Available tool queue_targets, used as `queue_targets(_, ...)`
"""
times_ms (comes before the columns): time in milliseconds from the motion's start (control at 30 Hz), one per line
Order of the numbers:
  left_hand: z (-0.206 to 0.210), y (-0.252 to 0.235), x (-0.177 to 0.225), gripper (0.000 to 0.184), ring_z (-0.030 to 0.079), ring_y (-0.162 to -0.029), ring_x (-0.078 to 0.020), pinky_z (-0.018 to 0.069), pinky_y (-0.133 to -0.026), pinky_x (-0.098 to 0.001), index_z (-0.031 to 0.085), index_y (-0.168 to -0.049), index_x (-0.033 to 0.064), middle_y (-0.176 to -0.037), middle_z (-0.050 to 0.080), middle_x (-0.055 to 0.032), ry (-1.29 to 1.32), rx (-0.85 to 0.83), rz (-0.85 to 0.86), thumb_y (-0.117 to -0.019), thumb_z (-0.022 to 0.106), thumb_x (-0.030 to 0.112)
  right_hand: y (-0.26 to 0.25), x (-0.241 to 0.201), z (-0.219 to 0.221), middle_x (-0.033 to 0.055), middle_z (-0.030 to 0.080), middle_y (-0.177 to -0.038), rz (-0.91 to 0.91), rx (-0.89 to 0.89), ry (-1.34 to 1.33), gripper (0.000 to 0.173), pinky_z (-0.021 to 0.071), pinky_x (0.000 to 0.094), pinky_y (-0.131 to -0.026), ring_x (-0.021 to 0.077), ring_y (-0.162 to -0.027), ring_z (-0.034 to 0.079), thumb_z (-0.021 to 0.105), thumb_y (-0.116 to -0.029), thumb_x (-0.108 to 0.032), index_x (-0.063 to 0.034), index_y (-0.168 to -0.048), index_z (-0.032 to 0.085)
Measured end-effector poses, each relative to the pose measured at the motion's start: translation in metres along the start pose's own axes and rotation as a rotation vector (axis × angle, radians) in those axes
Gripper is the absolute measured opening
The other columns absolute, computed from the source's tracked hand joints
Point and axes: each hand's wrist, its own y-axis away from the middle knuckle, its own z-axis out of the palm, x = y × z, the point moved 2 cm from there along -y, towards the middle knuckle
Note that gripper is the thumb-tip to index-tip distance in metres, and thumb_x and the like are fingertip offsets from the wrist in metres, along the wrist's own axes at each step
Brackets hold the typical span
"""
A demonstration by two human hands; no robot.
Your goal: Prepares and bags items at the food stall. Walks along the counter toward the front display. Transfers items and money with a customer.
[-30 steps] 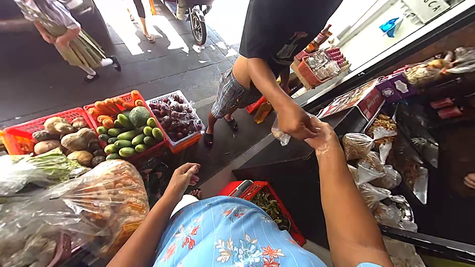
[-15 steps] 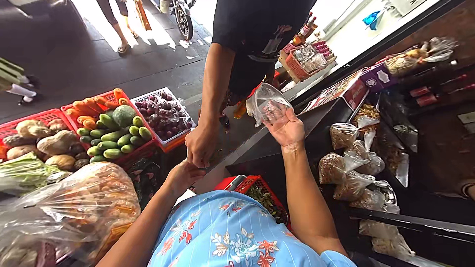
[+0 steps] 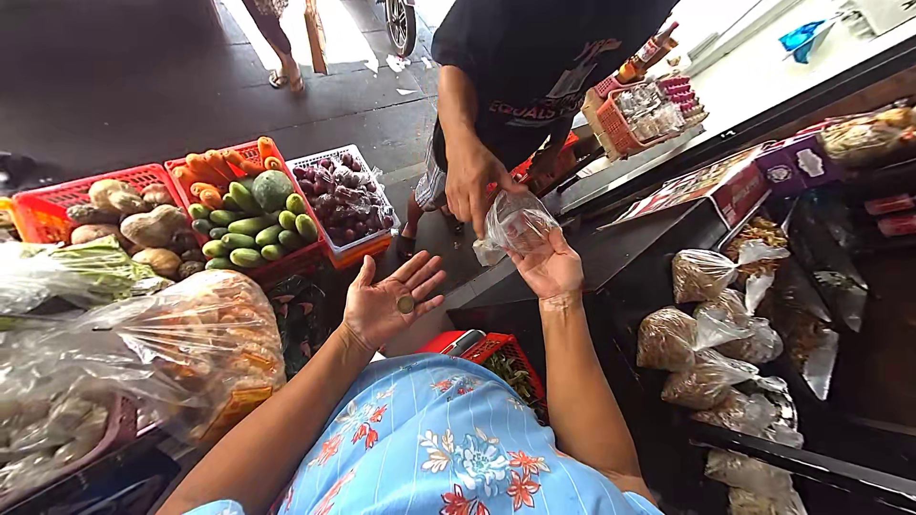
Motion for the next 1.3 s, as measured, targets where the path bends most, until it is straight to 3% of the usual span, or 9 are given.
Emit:
queue_targets(300, -0.003, 0.019, -0.007, 0.107, 0.037, -0.148, -0.0403, 0.033, -0.118, -0.0599, 0.036, -0.158, 0.0083, -0.16, 0.037, -0.0228, -0.041, 0.054, 0.044, -0.0906, 0.0, 0.083, -0.005, 0.005, -0.003, 0.0124, 0.055, -0.146, 0.03, 0.017, 0.042, 0.052, 0.0492, 0.0517, -0.107, 0.0294, -0.133, 0.056, 0.017, -0.1127, -0.039, -0.0113, -0.148, 0.043)
queue_targets(433, -0.012, 0.039, -0.011, 0.097, 0.067, -0.113, -0.0321, 0.0559, -0.094, -0.0451, 0.058, -0.14, 0.0087, -0.132, 0.064, -0.0203, -0.149, 0.319, 0.126, -0.096, 0.005, 0.078, -0.014, 0.003, -0.017, 0.0058, 0.048, -0.155, -0.079, -0.004, 0.018, 0.05, 0.0413, 0.0526, -0.114, 0.0251, -0.144, 0.045, 0.016, -0.113, -0.036, -0.0184, -0.154, 0.038)
queue_targets(567, -0.03, 0.076, -0.022, 0.079, 0.058, -0.058, -0.0142, 0.0492, -0.053, -0.0256, 0.066, -0.109, 0.0087, -0.08, 0.064, -0.0066, -0.2, 0.731, 0.267, -0.1036, 0.011, 0.066, -0.018, -0.006, -0.032, 0.0039, 0.064, -0.122, -0.266, 0.245, -0.044, 0.036, 0.0529, 0.047, -0.098, 0.0198, -0.115, 0.064, 0.025, -0.1109, -0.034, -0.0152, -0.132, 0.047)
queue_targets(700, -0.069, 0.155, -0.05, 0.043, 0.048, -0.052, -0.0088, 0.0424, -0.05, -0.0241, 0.065, -0.101, 0.0096, -0.07, 0.057, 0.001, -0.382, 1.118, 0.437, -0.1098, 0.036, 0.04, -0.006, -0.006, -0.077, 0.0018, 0.059, -0.077, -0.305, 0.345, -0.192, 0.035, 0.0578, 0.0425, -0.079, 0.0176, -0.074, 0.064, 0.025, -0.1084, -0.035, -0.0139, -0.099, 0.051)
queue_targets(900, -0.126, 0.316, -0.173, 0.019, 0.048, -0.049, -0.0055, 0.0439, -0.047, -0.0211, 0.06, -0.091, 0.0112, -0.064, 0.053, 0.0044, -0.349, 1.546, 0.698, -0.1039, 0.048, 0.019, 0.031, 0.074, -0.166, -0.0049, 0.067, -0.073, 0.114, 0.311, -0.3, 0.046, 0.0603, 0.0322, -0.074, 0.0108, -0.072, 0.07, 0.026, -0.1058, -0.046, -0.0192, -0.091, 0.06)
queue_targets(1033, -0.146, 0.406, -0.277, 0.017, 0.061, -0.06, -0.0084, 0.0545, -0.058, -0.0256, 0.057, -0.099, 0.0123, -0.072, 0.06, 0.003, -0.133, 1.581, 0.725, -0.1053, 0.043, 0.018, 0.072, 0.156, -0.184, -0.0007, 0.063, -0.074, 0.47, 0.394, 0.082, 0.032, 0.0579, 0.0307, -0.065, 0.0127, -0.066, 0.065, 0.034, -0.1084, -0.031, -0.0131, -0.097, 0.057)
queue_targets(1133, -0.147, 0.451, -0.343, 0.019, 0.065, -0.073, -0.0101, 0.058, -0.069, -0.0277, 0.054, -0.116, 0.0054, -0.086, 0.063, -0.001, 0.0, 1.541, 0.91, -0.0995, 0.044, 0.004, 0.112, 0.202, -0.207, 0.0034, 0.064, -0.092, 0.673, 0.343, 0.504, 0.024, 0.0561, 0.0327, -0.07, 0.015, -0.076, 0.064, 0.041, -0.107, -0.026, -0.01, -0.118, 0.056)
queue_targets(1200, -0.122, 0.472, -0.374, 0.028, 0.064, -0.077, -0.0104, 0.0574, -0.072, -0.027, 0.051, -0.124, -0.0013, -0.094, 0.063, -0.0052, 0.054, 1.611, 1.064, -0.0974, 0.047, -0.006, 0.146, 0.216, -0.233, 0.0129, 0.062, -0.122, 0.818, 0.125, 0.924, 0.04, 0.0554, 0.0377, -0.084, 0.0212, -0.1, 0.065, 0.045, -0.108, -0.026, -0.0052, -0.142, 0.046)
queue_targets(1300, -0.1, 0.531, -0.411, 0.035, 0.066, -0.084, -0.0165, 0.0584, -0.078, -0.0307, 0.047, -0.13, -0.0084, -0.105, 0.062, -0.0144, 0.207, 1.743, 1.387, -0.0957, 0.052, -0.012, 0.199, 0.213, -0.24, 0.032, 0.056, -0.137, 0.915, -0.546, 1.607, 0.047, 0.0533, 0.0477, -0.097, 0.0362, -0.117, 0.063, 0.041, -0.1114, -0.021, 0.0114, -0.145, 0.042)
